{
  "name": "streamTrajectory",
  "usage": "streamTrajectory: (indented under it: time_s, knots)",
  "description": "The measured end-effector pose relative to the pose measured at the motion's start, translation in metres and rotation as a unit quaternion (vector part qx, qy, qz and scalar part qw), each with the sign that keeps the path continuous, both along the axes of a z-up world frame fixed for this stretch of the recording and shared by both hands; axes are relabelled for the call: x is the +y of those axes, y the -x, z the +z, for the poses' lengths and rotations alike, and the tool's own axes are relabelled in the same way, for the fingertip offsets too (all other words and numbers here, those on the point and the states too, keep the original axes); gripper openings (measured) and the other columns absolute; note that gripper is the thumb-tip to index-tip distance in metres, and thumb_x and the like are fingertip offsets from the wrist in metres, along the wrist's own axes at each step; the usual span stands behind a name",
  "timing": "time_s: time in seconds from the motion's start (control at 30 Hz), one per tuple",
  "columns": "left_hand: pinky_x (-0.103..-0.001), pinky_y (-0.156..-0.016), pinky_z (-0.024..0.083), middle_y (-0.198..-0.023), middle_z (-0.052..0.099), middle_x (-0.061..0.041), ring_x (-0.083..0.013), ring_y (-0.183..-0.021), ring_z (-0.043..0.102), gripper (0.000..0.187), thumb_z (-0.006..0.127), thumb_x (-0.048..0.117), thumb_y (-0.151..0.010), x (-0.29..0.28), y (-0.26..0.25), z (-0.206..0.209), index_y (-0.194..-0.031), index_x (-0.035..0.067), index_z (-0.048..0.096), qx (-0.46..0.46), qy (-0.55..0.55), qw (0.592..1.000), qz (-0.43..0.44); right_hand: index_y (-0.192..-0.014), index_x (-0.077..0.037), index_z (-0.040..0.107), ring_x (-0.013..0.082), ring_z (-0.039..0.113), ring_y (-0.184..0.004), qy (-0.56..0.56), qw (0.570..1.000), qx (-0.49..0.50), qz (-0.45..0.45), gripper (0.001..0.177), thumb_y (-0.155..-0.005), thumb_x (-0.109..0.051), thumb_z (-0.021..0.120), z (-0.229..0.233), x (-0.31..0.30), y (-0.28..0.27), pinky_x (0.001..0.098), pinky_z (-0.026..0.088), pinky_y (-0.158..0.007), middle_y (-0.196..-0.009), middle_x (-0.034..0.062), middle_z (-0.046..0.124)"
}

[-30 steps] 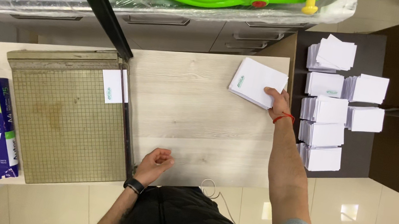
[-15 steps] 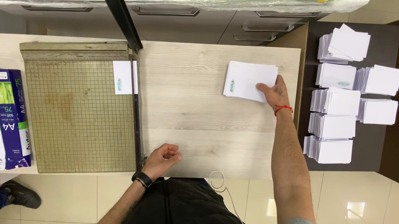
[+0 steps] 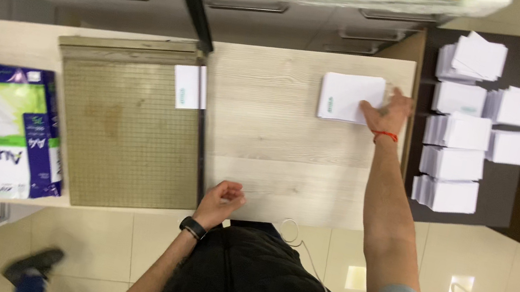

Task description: The person organizes stacks of paper on a counter, moving small bundles between stacks and aligning them by hand before picking up a package of paper and moving a final bundle into a tray.

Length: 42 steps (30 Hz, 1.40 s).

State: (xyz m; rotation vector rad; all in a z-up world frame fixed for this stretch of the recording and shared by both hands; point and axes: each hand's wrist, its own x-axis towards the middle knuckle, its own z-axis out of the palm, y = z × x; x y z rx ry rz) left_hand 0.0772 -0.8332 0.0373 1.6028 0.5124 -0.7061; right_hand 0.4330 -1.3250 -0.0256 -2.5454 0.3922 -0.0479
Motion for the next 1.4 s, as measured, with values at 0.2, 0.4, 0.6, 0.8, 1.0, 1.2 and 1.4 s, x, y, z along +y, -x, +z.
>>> streamTrajectory:
  time_s: [0.2,0.4,0.6,0.8,1.0,1.2,1.4]
  knots:
    - [-0.062,-0.127,0.064,-0.15,0.089,-0.024,-0.0459,-0.146,0.083,0.039,0.08,0.027,-0.126,0.083,-0.064,0.032,-0.16,0.007,0.083,-0.226,-0.189,0.956,0.008,-0.153,-0.005,0.083,0.0314,0.075,-0.1,-0.128,0.97,-0.182,0.101,0.056,-0.105,-0.016,0.111,0.055,0.158,0.05,0.0453,0.064,-0.096,-0.119,0.0149,0.077]
    - [-0.066,-0.153,0.038,-0.195,0.061,-0.019,-0.0499,-0.18,0.052,0.076,0.076,0.004,-0.111,0.171,-0.158,-0.012,-0.186,0.007,0.067,-0.295,-0.461,0.822,-0.155,-0.129,-0.016,0.097,0.0165,0.082,-0.08,-0.359,0.928,0.043,0.09,0.024,-0.106,-0.017,0.104,-0.057,0.357,0.111,0.0341,0.069,-0.079,-0.099,0.0082,0.093]
    - [-0.069,-0.158,0.032,-0.209,0.043,-0.008,-0.0441,-0.187,0.044,0.089,0.074,0.005,-0.107,0.176,-0.166,-0.002,-0.194,0.014,0.057,-0.284,-0.49,0.767,-0.301,-0.131,-0.015,0.098,0.0188,0.089,-0.071,-0.397,0.904,0.157,0.003,0.026,-0.109,-0.029,0.102,-0.066,0.455,0.129,0.034,0.07,-0.061,-0.099,0.0095,0.095]
    - [-0.071,-0.156,0.032,-0.207,0.044,-0.01,-0.0459,-0.187,0.041,0.106,0.071,0.004,-0.103,0.189,-0.132,-0.046,-0.203,0.016,0.037,-0.327,-0.387,0.799,-0.324,-0.114,-0.018,0.099,0.0161,0.087,-0.064,-0.368,0.913,0.154,-0.082,0.017,-0.102,-0.029,0.104,-0.062,0.458,0.152,0.0307,0.067,-0.052,-0.084,0.0038,0.09]
    - [-0.069,-0.158,0.028,-0.205,0.039,-0.023,-0.0494,-0.189,0.037,0.091,0.061,0.007,-0.117,0.182,-0.108,-0.032,-0.203,0.006,0.032,-0.314,-0.293,0.867,-0.253,-0.121,0.003,0.094,0.0155,0.08,-0.062,-0.468,0.866,0.071,-0.162,0.019,-0.109,-0.012,0.098,-0.004,0.398,0.187,0.0251,0.061,-0.048,-0.082,0.011,0.084]
    - [-0.071,-0.147,0.046,-0.183,0.06,-0.022,-0.044,-0.174,0.059,0.069,0.059,0.036,-0.134,0.115,-0.1,0.001,-0.195,0.007,0.045,-0.335,-0.163,0.909,-0.185,-0.118,0.007,0.093,0.0173,0.075,-0.056,-0.502,0.84,0.027,-0.203,0.018,-0.111,-0.009,0.098,0.051,0.332,0.241,0.0277,0.061,-0.047,-0.073,0.014,0.079]
    - [-0.043,-0.085,0.079,-0.131,0.091,-0.018,-0.0298,-0.114,0.09,0.068,0.079,0.058,-0.128,-0.005,-0.098,-0.002,-0.171,0.006,0.07,-0.233,0.002,0.96,-0.158,-0.113,0.007,0.094,0.0178,0.075,-0.052,-0.543,0.812,0.023,-0.211,0.012,-0.11,-0.005,0.098,0.069,0.272,0.291,0.0289,0.06,-0.048,-0.068,0.0149,0.077]
